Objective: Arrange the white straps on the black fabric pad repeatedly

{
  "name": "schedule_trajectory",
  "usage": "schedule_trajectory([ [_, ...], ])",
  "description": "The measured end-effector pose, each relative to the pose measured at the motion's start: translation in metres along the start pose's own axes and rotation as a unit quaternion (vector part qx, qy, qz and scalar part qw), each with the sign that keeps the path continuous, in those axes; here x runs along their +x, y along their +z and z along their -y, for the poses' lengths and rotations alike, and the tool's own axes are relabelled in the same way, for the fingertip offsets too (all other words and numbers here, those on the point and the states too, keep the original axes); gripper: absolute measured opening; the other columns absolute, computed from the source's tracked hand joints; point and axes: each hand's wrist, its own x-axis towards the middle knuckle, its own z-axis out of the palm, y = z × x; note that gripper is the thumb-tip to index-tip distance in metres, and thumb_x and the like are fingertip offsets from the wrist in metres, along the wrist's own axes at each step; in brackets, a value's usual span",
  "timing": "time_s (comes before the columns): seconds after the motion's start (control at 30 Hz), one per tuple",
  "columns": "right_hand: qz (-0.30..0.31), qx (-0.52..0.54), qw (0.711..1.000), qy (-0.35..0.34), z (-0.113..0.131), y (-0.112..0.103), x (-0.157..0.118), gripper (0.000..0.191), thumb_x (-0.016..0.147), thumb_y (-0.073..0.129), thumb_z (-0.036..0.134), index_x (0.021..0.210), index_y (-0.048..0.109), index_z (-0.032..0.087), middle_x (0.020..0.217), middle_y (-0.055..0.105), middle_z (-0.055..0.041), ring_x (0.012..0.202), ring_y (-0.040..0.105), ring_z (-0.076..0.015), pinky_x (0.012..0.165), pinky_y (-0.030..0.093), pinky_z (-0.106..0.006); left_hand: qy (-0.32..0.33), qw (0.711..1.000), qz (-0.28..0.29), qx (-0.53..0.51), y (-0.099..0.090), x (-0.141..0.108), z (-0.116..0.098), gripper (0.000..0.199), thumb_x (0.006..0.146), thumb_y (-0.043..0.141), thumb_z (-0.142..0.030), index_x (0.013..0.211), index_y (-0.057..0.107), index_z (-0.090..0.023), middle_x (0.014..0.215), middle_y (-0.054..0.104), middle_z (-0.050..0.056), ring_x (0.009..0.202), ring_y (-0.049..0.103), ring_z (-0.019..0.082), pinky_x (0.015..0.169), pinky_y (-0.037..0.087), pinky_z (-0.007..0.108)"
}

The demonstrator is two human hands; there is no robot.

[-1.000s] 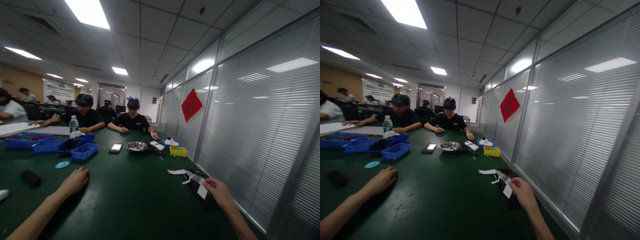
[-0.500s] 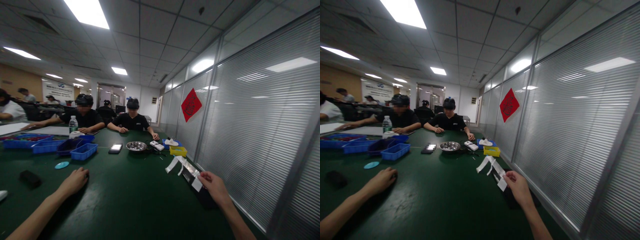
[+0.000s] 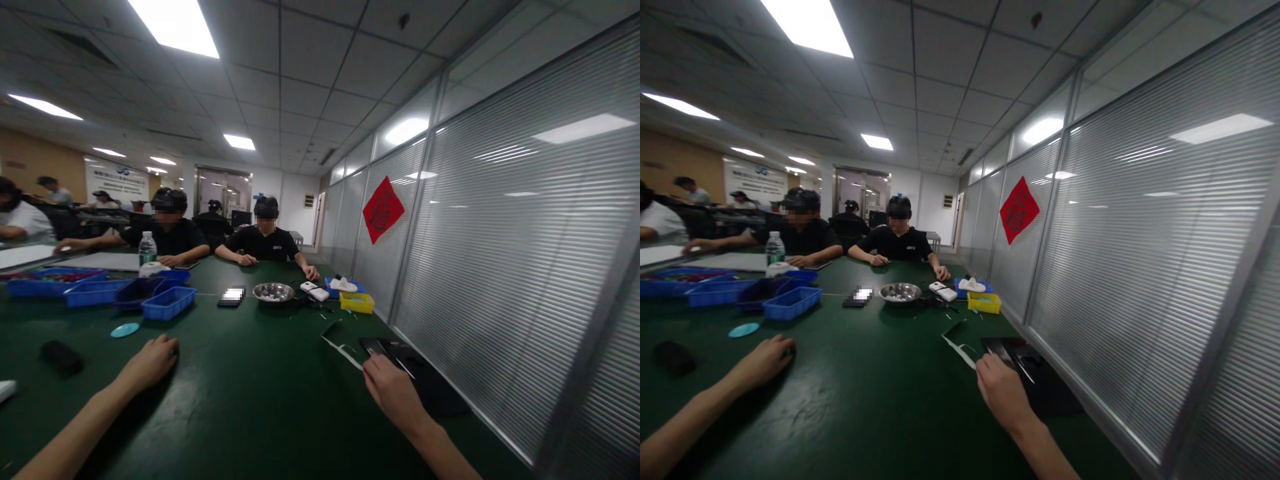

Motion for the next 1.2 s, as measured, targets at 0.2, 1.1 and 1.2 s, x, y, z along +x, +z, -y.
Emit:
schedule_trajectory([
  [0.2, 0.14, 0.074, 0.987, 0.016, 0.017, -0.003, -0.012, 0.017, 0.085, 0.044, 0.013, 0.088, 0.059, 0.02, 0.091, 0.061, -0.0031, 0.079, 0.055, -0.0141, 0.067, 0.042, -0.024, 0.001, 1.0, -0.002, -0.029, 0.002, 0.001, 0.003, 0.036, 0.076, 0.042, -0.033, 0.098, 0.065, -0.015, 0.1, 0.06, 0.013, 0.094, 0.058, 0.027, 0.085, 0.044, 0.037],
  [1.1, 0.059, -0.044, 0.911, 0.406, -0.158, 0.019, -0.013, 0.025, 0.081, 0.05, 0.032, 0.082, 0.068, 0.015, 0.081, 0.07, -0.0162, 0.078, 0.067, -0.0297, 0.062, 0.044, -0.036, -0.018, 1.0, -0.001, -0.005, -0.01, -0.002, -0.012, 0.029, 0.078, 0.043, -0.025, 0.096, 0.064, -0.017, 0.1, 0.059, 0.012, 0.093, 0.058, 0.026, 0.084, 0.044, 0.035],
  [1.2, -0.007, -0.054, 0.925, 0.377, -0.151, 0.007, -0.001, 0.036, 0.085, 0.043, 0.037, 0.096, 0.066, 0.011, 0.092, 0.069, -0.0175, 0.084, 0.064, -0.0295, 0.067, 0.045, -0.037, -0.017, 1.0, -0.005, 0.003, -0.014, -0.007, -0.017, 0.027, 0.08, 0.042, -0.024, 0.095, 0.063, -0.016, 0.099, 0.059, 0.012, 0.094, 0.057, 0.025, 0.084, 0.044, 0.035],
])
